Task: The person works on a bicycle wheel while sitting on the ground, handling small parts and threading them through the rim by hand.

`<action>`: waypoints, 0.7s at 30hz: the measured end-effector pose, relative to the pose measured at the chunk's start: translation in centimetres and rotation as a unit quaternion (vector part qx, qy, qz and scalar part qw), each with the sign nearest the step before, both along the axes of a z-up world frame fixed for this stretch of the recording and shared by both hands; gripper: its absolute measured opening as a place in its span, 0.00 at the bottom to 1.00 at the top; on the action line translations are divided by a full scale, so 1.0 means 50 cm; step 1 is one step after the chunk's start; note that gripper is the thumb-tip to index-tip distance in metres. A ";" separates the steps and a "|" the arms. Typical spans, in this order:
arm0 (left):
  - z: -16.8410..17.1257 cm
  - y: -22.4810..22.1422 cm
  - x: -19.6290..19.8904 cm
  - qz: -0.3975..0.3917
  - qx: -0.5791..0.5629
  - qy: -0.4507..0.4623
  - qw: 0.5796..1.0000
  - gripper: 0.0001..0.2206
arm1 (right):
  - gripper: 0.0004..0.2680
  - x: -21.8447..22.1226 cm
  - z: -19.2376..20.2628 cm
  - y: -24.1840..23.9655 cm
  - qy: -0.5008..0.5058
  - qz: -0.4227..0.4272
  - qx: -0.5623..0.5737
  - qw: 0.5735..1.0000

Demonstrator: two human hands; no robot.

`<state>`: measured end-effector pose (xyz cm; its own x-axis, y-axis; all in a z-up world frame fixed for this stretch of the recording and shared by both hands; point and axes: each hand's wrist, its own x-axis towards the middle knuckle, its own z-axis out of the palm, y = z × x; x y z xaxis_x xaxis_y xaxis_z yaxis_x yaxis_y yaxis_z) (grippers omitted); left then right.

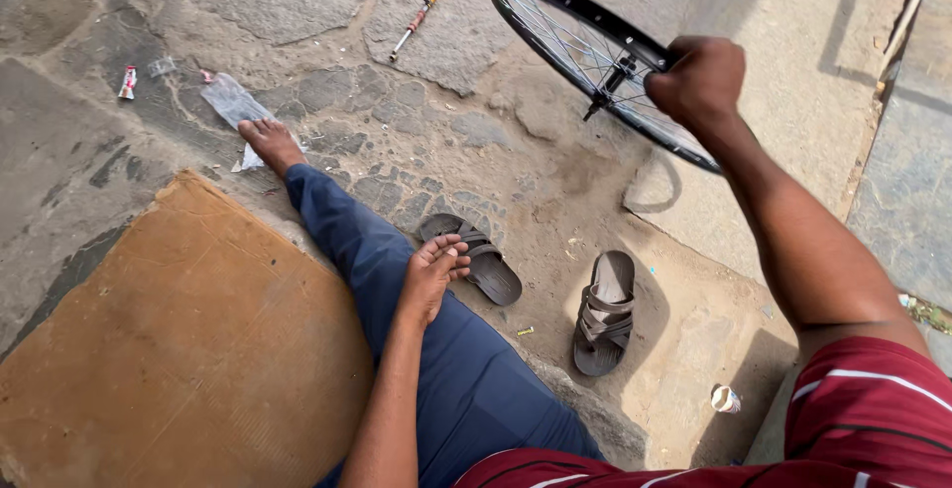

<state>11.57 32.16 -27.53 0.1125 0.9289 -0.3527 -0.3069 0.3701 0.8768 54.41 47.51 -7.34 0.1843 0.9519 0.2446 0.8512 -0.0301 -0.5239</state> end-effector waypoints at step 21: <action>0.616 -0.715 -0.602 0.495 0.366 0.279 0.737 0.10 | 0.25 -0.793 -0.168 -0.091 0.054 0.372 0.027 0.926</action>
